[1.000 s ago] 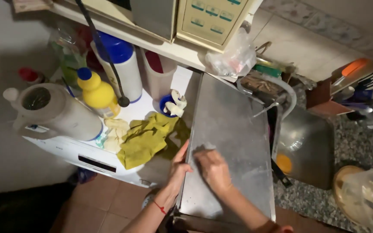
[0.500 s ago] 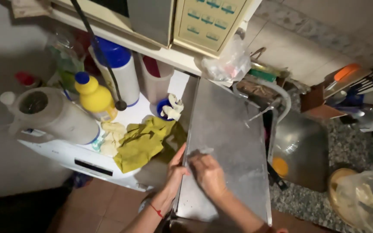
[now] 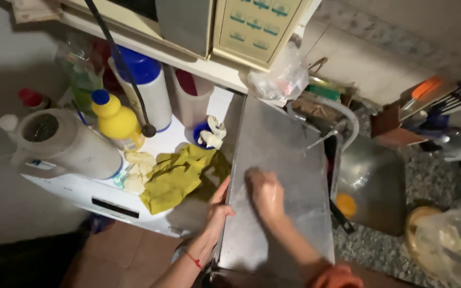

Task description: Washing a metal baking tray in a sink using soap and a yellow cloth.

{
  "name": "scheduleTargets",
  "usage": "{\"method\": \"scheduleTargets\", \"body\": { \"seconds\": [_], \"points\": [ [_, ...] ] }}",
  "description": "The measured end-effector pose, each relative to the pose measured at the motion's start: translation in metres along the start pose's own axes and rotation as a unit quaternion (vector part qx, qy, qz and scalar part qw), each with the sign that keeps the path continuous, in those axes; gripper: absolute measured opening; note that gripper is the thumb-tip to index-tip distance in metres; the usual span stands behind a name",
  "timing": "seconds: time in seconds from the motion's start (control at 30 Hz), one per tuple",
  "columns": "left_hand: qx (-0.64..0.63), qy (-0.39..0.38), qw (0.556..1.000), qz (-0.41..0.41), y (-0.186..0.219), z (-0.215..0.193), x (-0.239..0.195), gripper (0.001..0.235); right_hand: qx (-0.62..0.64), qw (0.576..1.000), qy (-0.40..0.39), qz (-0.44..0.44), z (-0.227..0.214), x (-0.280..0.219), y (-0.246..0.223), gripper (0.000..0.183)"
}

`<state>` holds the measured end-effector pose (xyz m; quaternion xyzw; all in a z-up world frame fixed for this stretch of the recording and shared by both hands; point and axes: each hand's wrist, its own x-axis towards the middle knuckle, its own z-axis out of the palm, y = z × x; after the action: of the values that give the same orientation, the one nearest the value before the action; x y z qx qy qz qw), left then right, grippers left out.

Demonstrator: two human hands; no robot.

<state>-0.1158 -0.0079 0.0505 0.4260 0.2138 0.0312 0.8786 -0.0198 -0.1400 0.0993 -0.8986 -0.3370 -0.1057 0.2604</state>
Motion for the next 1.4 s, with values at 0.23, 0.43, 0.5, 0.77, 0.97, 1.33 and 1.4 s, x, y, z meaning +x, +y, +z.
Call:
{"method": "scheduleTargets", "body": {
  "seconds": [0.23, 0.43, 0.5, 0.77, 0.97, 1.33, 1.4],
  "points": [
    [-0.014, 0.004, 1.0, -0.025, 0.008, 0.005, -0.004, 0.101, 0.024, 0.998, -0.019, -0.051, 0.001, 0.016, 0.011, 0.026],
    [0.015, 0.004, 1.0, 0.0, 0.015, 0.003, -0.006, 0.099, -0.015, 1.0, -0.008, 0.014, -0.01, 0.0, -0.018, 0.026],
    [0.008, -0.003, 1.0, -0.006, 0.016, 0.003, -0.002, 0.099, 0.049, 0.998, -0.02, -0.043, -0.024, -0.035, -0.038, 0.032],
    [0.002, 0.01, 1.0, -0.006, 0.01, 0.002, -0.003, 0.097, 0.014, 0.999, -0.042, 0.002, -0.002, 0.012, -0.003, 0.025],
    [-0.055, 0.005, 0.997, -0.046, -0.001, -0.007, 0.006, 0.089, 0.087, 0.996, 0.013, 0.016, -0.004, 0.008, -0.02, 0.02],
    [-0.093, -0.055, 0.994, 0.001, 0.003, -0.007, 0.008, 0.094, 0.227, 0.959, -0.153, -0.069, -0.081, -0.146, -0.049, 0.04],
    [-0.079, -0.034, 0.996, -0.006, 0.006, -0.004, 0.006, 0.095, 0.148, 0.982, -0.115, -0.02, -0.088, -0.181, 0.007, 0.036]
  ]
}}
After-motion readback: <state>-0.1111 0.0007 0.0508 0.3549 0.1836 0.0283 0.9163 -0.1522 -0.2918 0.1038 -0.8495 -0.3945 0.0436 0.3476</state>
